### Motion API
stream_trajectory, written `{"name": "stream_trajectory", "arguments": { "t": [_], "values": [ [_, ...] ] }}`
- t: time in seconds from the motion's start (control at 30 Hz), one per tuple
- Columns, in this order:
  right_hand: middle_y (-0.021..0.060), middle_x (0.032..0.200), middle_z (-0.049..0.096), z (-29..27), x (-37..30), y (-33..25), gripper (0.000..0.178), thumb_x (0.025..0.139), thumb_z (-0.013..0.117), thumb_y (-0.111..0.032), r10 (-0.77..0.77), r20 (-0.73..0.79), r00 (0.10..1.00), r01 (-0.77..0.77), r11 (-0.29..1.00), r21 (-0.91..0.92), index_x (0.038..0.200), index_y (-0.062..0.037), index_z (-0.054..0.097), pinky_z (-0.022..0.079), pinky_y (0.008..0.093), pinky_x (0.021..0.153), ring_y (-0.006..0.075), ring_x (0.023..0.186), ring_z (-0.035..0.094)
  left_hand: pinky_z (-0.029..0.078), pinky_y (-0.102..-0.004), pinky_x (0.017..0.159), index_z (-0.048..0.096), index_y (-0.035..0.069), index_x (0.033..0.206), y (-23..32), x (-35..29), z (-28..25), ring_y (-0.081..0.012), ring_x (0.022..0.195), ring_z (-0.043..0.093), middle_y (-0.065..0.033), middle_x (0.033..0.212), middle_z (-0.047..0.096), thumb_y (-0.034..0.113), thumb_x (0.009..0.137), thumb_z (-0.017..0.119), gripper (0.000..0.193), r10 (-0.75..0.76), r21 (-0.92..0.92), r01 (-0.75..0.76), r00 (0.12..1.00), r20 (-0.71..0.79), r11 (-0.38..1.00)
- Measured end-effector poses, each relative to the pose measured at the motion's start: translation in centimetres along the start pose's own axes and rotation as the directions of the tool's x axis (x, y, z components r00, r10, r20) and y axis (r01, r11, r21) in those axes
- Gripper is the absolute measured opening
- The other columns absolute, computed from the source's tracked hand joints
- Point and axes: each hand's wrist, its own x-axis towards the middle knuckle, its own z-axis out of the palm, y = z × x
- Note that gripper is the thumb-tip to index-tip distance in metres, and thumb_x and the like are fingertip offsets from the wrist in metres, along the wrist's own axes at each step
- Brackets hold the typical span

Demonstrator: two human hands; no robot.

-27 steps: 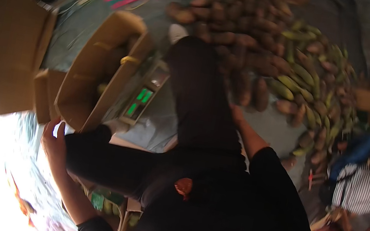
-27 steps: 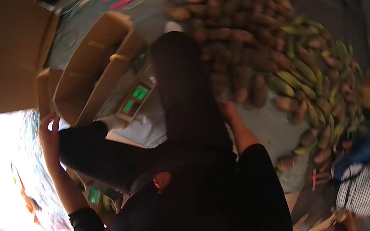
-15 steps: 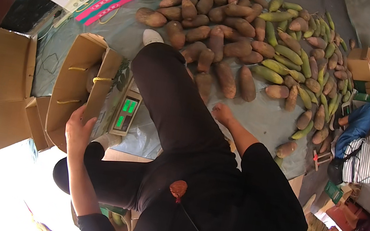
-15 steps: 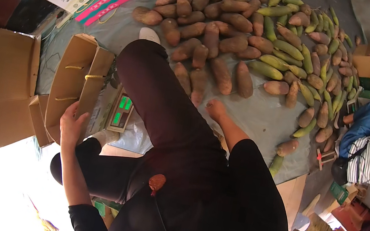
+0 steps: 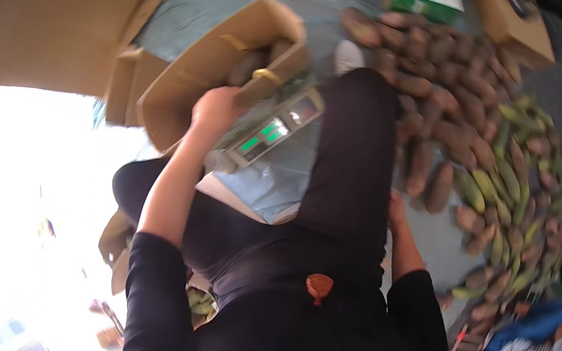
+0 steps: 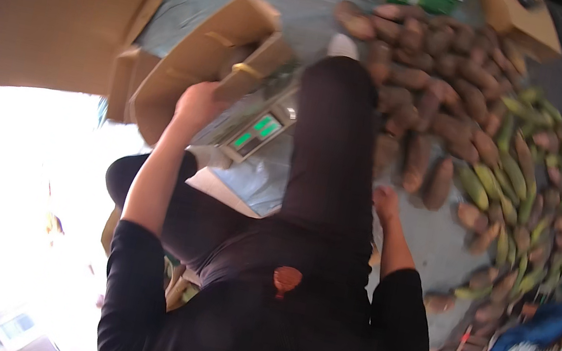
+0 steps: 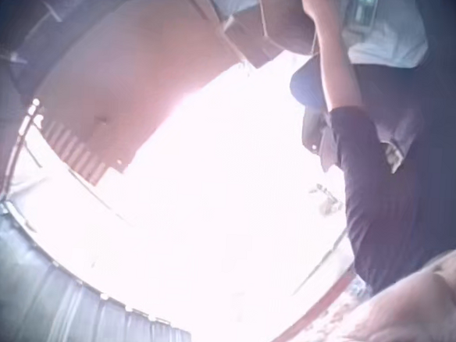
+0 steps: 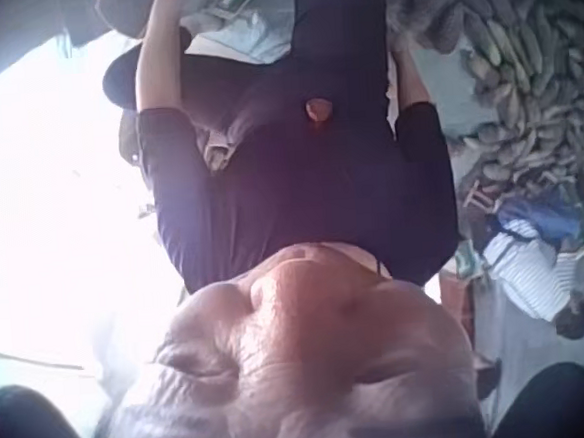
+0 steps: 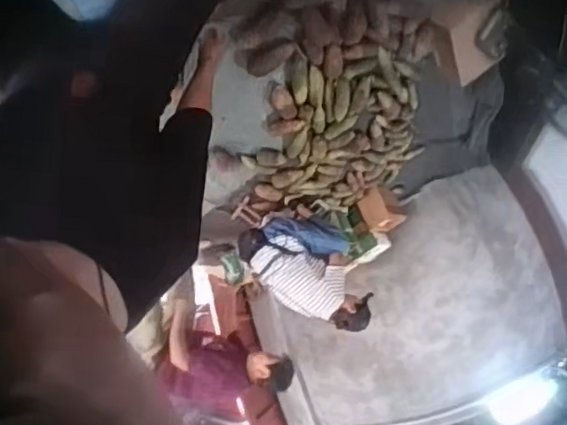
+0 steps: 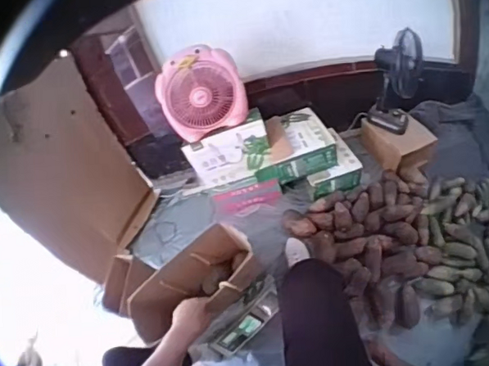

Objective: Weighing produce on a scale and packing it into cardboard boxes

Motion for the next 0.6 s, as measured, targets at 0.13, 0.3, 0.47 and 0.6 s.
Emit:
{"name": "stream_trajectory", "arguments": {
  "t": [0.13,0.3,0.47,0.6],
  "values": [
    [0.0088,0.074,0.061,0.4,-2.1,-1.5,0.023,0.087,0.054,-0.019,-0.179,0.071,0.981,0.189,0.966,-0.178,0.084,0.0009,0.064,0.045,0.0328,0.064,0.0144,0.073,0.055,0.053,-0.0427,0.079,0.07,0.015,0.097,0.1,0.1,0.7,-0.0306,0.091,0.065,-0.0114,0.095,0.068,0.017,0.08,0.056,0.022,-0.042,0.099,0.041,0.999,0.008,0.994],
    [0.0039,0.085,0.063,-3.3,-2.9,-2.2,0.027,0.09,0.051,-0.022,0.052,0.068,0.996,-0.049,0.998,-0.035,0.097,0.0,0.066,0.045,0.0307,0.068,0.0148,0.078,0.056,0.053,-0.0416,0.081,0.069,0.013,0.098,-0.8,-0.2,0.5,-0.0296,0.095,0.065,-0.0121,0.099,0.068,0.011,0.08,0.055,0.023,-0.007,0.05,0.007,1.0,0.002,0.999],
    [0.0112,0.098,0.065,-2.2,-2.2,-5.7,0.034,0.089,0.053,-0.028,0.217,-0.035,0.975,-0.216,0.975,0.05,0.104,0.0015,0.064,0.047,0.0346,0.071,0.0186,0.084,0.06,0.054,-0.0426,0.079,0.07,0.011,0.093,-3.7,-1.1,-0.6,-0.0319,0.091,0.066,-0.0149,0.093,0.068,0.011,0.078,0.057,0.02,-0.027,-0.035,0.025,0.998,-0.059,0.999],
    [0.0117,0.098,0.065,-3.0,-0.6,-5.5,0.035,0.089,0.053,-0.028,0.154,0.022,0.988,-0.154,0.988,-0.006,0.104,0.0015,0.064,0.047,0.0349,0.071,0.0192,0.085,0.06,0.052,-0.0443,0.077,0.069,0.011,0.092,-7.2,-2.2,-1.9,-0.0343,0.085,0.065,-0.0154,0.085,0.067,0.016,0.077,0.059,0.02,0.002,0.008,-0.002,1.0,0.03,1.0]
  ]
}}
